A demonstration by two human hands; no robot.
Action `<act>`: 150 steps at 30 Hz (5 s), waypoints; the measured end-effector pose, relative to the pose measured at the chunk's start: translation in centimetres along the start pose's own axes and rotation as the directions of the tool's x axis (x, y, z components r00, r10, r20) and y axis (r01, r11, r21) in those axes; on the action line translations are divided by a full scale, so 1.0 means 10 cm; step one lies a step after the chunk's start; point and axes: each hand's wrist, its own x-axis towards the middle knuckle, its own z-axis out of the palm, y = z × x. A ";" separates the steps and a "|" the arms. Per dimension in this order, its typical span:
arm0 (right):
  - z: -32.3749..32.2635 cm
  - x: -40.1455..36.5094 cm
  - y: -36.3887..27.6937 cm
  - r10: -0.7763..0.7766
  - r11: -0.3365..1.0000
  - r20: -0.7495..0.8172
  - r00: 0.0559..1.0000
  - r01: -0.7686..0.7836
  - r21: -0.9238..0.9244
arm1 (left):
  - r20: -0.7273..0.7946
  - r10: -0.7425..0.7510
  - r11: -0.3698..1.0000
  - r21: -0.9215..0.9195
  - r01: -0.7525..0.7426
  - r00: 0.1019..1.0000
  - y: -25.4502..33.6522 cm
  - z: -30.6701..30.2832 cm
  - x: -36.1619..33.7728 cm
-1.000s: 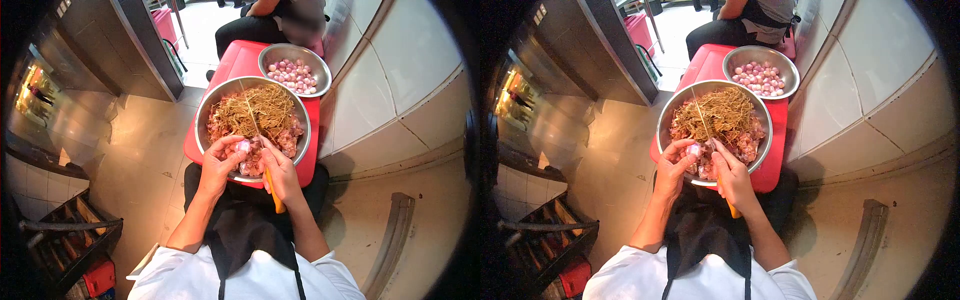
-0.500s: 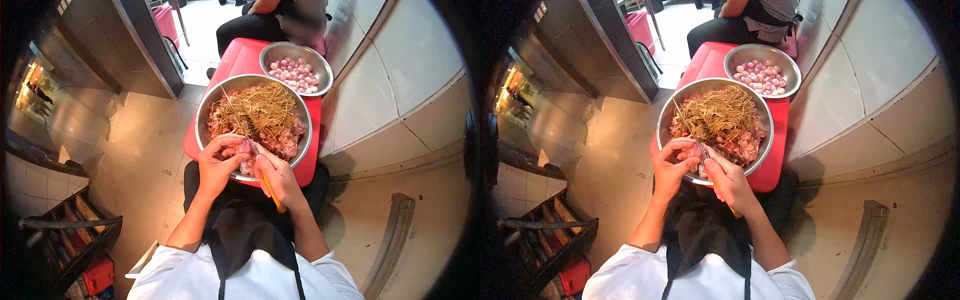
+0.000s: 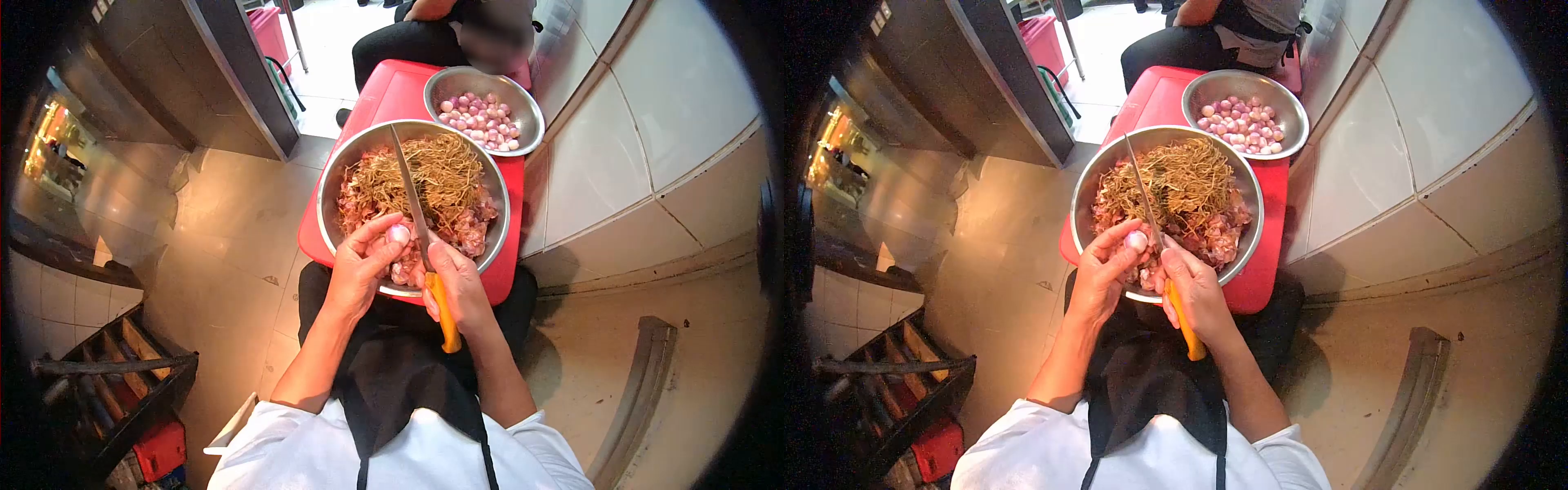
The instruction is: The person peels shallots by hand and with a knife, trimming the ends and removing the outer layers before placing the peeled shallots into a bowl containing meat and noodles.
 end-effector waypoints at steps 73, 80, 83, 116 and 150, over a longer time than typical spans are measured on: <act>0.13 -0.10 -0.03 -0.047 0.993 -0.173 0.984 0.028 -0.110 | -0.079 0.175 0.945 0.294 -0.145 0.981 0.02 -0.01 0.03; 0.06 -0.10 0.01 -0.063 0.982 -0.167 0.984 0.032 -0.185 | -0.136 0.124 0.991 0.075 -0.114 0.983 0.01 -0.07 0.08; 0.11 -0.16 -0.05 -0.077 0.973 -0.168 0.983 0.037 -0.228 | -0.184 0.101 0.995 0.001 -0.103 0.978 -0.01 -0.07 0.10; -0.01 -0.30 -0.04 -0.153 0.949 -0.171 0.973 0.097 -0.299 | -0.212 0.089 0.984 -0.134 -0.120 0.973 0.08 -0.15 0.00; -0.11 -0.21 -0.08 -0.101 0.995 -0.216 0.971 0.105 0.004 | 0.121 0.358 0.562 0.764 -0.318 0.926 0.90 -0.01 1.03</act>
